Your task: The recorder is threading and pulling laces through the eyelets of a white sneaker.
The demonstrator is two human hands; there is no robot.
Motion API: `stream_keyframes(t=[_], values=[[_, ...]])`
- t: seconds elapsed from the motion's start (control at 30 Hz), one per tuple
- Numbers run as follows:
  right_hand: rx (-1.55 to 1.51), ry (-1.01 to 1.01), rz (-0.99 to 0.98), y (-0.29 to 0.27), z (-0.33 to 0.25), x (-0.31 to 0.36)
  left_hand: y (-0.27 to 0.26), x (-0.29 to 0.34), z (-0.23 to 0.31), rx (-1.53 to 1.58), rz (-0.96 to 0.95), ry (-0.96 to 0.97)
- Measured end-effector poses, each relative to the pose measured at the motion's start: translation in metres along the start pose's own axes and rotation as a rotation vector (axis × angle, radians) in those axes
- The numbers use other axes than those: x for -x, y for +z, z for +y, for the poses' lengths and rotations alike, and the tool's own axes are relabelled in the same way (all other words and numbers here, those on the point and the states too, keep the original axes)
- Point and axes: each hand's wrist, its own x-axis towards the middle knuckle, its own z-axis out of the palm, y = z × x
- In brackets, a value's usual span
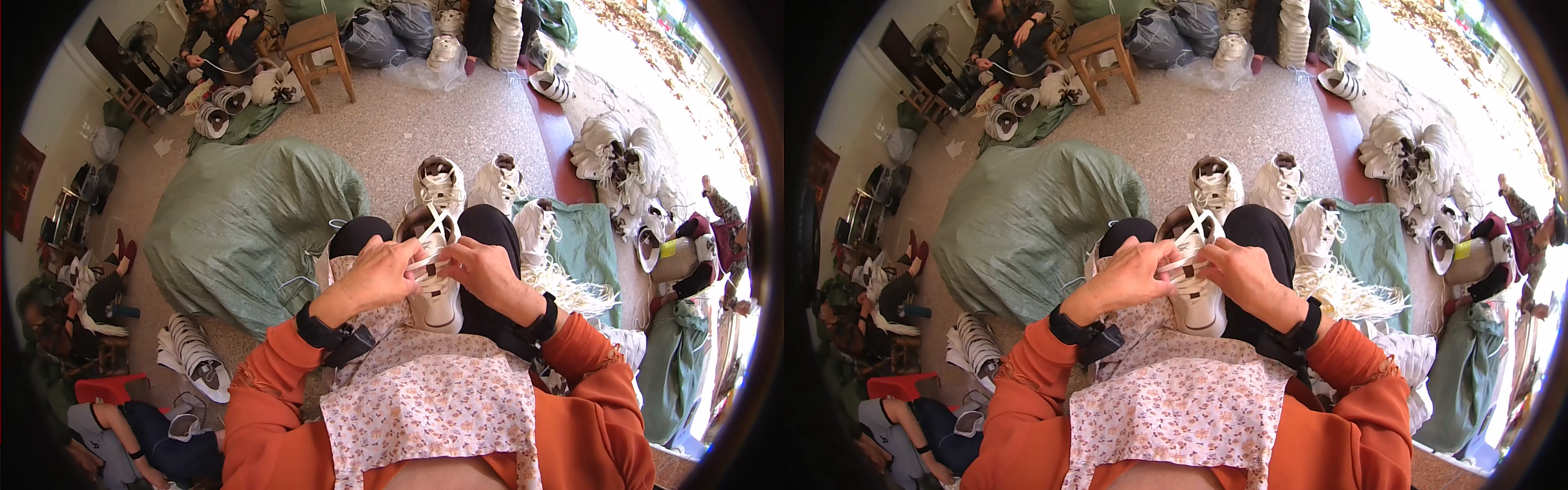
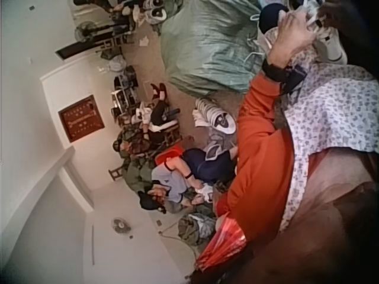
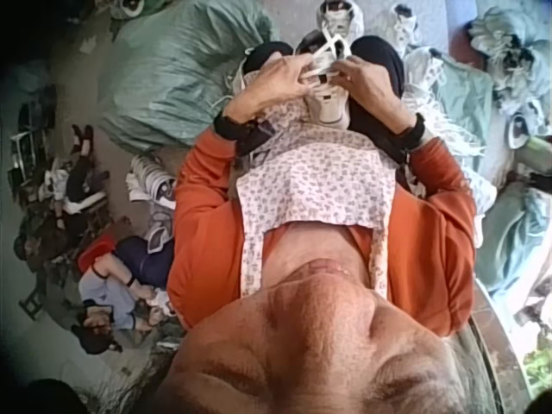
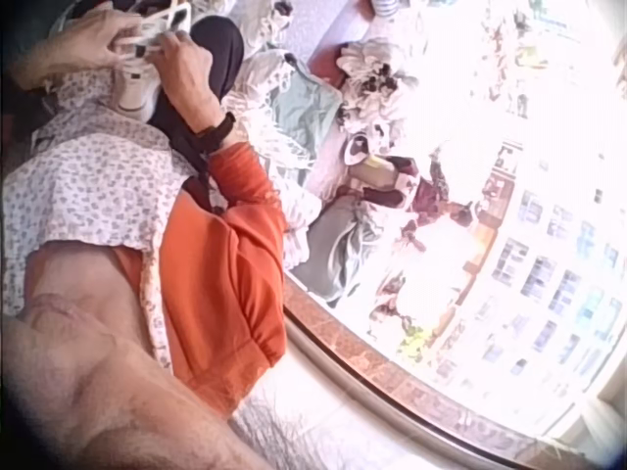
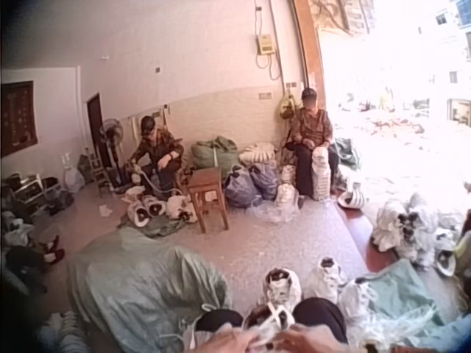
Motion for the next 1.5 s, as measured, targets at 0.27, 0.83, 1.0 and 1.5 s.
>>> stream_keyframes(t=[0.27,0.83,1.0,1.5], values=[[-0.007,-0.038,-0.028,-0.003,0.007,-0.001,0.02,-0.011,-0.044,0.093,0.186,0.239],[-0.396,-0.024,-0.123,-0.016,0.037,-0.016,0.026,-0.007,-0.05,0.379,0.266,0.246],[-0.554,0.074,-0.185,-0.025,0.029,-0.025,0.036,0.002,-0.042,0.273,0.4,0.224],[-0.397,0.061,-0.297,-0.034,0.027,-0.034,0.016,0.008,-0.037,0.074,0.233,0.275]])
